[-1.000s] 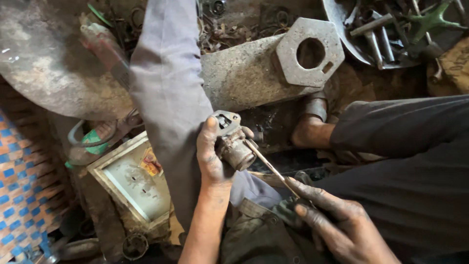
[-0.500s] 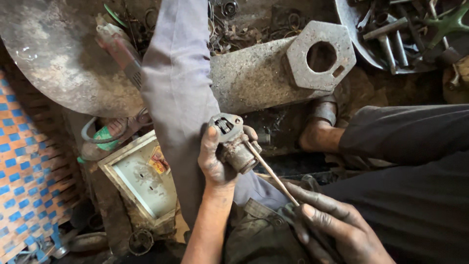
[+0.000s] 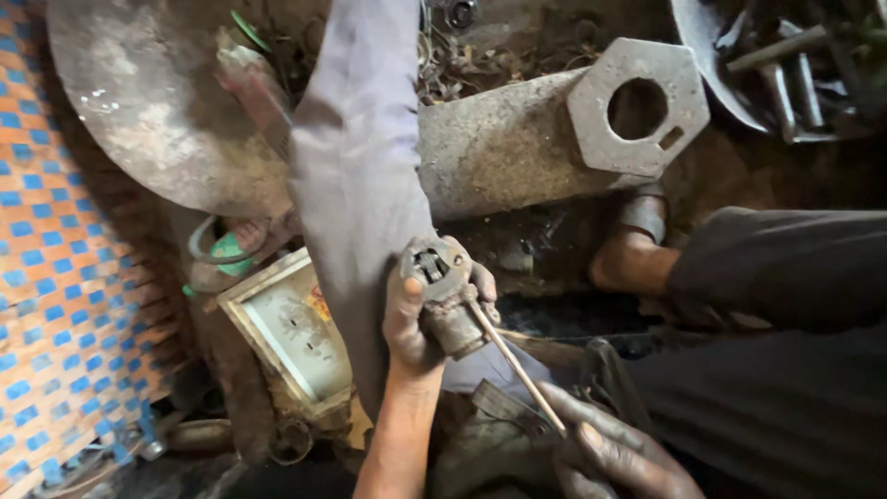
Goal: The person sits on the floor holding a small metal automotive component and works a punch or rod against it. They then pick up an angle grinder and grind the component, producing sparks, repositioning it repeatedly, and finally set the grinder aside and continue working on the part with the rod.
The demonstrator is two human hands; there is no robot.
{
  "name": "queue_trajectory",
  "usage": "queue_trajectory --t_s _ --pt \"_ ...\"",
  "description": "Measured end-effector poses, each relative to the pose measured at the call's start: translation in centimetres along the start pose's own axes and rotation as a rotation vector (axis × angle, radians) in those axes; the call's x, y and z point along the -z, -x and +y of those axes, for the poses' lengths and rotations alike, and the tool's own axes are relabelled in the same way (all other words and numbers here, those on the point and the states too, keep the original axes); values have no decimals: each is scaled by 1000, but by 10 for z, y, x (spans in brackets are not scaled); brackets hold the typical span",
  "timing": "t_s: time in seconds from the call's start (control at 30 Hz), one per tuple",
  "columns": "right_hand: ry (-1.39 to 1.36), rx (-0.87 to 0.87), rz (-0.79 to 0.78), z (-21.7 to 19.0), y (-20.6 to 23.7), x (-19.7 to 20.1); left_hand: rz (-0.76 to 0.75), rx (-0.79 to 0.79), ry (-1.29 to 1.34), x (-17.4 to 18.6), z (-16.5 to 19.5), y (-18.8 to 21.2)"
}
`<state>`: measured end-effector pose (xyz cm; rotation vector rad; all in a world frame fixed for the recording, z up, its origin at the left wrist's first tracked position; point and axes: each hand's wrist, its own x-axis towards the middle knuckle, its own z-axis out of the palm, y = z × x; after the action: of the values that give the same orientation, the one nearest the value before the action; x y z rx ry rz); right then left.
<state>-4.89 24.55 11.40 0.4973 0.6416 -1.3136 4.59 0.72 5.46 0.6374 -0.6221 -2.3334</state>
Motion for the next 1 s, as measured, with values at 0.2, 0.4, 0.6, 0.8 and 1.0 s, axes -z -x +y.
queue_trajectory --t_s 0.2,0.4,0.6,0.8,1.0 --pt "280 -147 277 -3 10 -2 156 74 -147 -3 8 3" --pt "211 -174 185 -10 6 9 128 50 -96 -5 12 0" --pt "74 -178 273 -8 5 6 126 46 -77 -3 11 -3" --pt "149 -61 172 -19 13 -8 145 86 -288 -4 9 -5" --pt "540 -86 403 -47 -4 -40 196 53 1 4 -1 -8"
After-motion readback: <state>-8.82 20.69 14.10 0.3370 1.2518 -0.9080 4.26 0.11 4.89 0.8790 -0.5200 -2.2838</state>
